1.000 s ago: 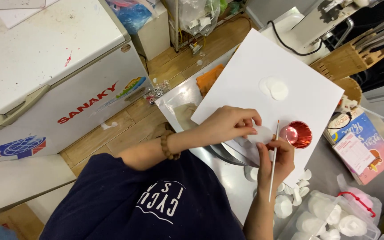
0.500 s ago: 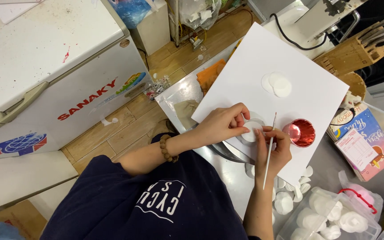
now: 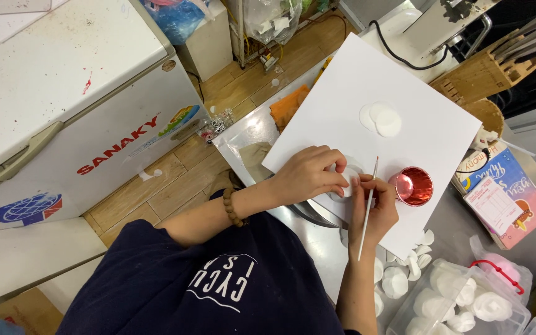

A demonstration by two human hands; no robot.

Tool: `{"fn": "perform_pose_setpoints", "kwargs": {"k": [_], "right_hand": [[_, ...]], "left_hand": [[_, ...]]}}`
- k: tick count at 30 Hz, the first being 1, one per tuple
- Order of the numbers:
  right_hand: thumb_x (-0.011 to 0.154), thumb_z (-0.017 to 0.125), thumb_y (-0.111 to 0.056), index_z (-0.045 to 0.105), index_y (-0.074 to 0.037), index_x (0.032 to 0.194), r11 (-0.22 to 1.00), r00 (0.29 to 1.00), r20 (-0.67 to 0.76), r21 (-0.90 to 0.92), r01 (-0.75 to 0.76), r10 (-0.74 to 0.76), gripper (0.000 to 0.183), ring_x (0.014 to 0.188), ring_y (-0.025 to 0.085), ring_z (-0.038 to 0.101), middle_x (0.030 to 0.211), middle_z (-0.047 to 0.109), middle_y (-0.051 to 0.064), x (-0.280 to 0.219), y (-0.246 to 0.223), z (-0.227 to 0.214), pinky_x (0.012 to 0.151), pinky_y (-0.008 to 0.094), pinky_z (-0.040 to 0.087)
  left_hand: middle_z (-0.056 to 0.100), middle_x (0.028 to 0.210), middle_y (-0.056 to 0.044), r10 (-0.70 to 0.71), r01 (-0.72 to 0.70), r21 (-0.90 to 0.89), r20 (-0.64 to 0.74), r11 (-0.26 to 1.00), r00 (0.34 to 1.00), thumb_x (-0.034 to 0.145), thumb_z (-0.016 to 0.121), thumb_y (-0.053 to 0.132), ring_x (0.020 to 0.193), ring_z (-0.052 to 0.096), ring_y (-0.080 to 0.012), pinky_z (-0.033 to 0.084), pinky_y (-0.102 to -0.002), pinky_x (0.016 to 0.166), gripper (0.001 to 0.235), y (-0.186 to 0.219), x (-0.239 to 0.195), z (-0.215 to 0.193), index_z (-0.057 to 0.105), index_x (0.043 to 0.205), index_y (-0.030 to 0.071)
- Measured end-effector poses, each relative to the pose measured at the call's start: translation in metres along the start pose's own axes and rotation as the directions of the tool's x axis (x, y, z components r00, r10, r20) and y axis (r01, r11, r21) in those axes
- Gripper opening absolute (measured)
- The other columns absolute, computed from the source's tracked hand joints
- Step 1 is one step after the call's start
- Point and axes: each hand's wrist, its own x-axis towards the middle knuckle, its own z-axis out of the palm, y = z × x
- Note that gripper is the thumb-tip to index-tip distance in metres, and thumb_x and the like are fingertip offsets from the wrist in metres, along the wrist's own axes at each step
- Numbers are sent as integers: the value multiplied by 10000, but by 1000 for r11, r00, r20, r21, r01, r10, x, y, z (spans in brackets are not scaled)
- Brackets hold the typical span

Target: Apply red pigment to a sugar flower decoration using a small brush.

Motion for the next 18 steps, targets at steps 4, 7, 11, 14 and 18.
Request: {"fn": "perform_pose_setpoints", "kwargs": {"k": [4,7,11,14,18], "right_hand": [[990,753,-26,558,-16,983,1000,1000,-1,4,-2,2,195,842,106,615,1014,702,83,1,1,0,784,249,529],[1002,730,-18,539,-18,984,1000,1000,9,5,-5,5,192,815,106,575,990,685,78,2,3,-1,758,249,506],[1036,676,3,513,-23,995,999,998,27,-2,49,-49,170,852,105,579,988,667,71,3,2,1,795,249,511],[1043,662,10,504,-24,998,999,998,28,-6,48,-48,168,858,106,575,982,659,70,3,0,2,801,246,509],[1042,662,8,501,-25,1000,999,999,33,12,37,-37,170,856,106,568,978,648,67,4,1,3,793,242,501]], "left_hand": [[609,1035,3,26,-26,22,11,999,1000,802,836,292,871,594,-181,500,-345,811,212,-2,1,-3,754,901,122],[646,1240,-28,47,-49,-36,-42,998,998,806,803,291,1122,644,-237,535,-350,968,277,-8,1,-1,722,1004,115],[667,1279,-38,-16,26,-132,76,991,997,861,798,258,1179,652,-234,538,-364,1007,373,-16,-3,6,702,1179,89],[668,1259,-40,-44,56,-143,88,988,995,862,798,243,1157,656,-225,549,-356,987,363,-14,-3,5,695,1170,81],[671,1241,-32,-82,98,-130,125,987,989,863,811,234,1110,668,-200,560,-340,959,246,-15,-4,6,714,1032,84]]}}
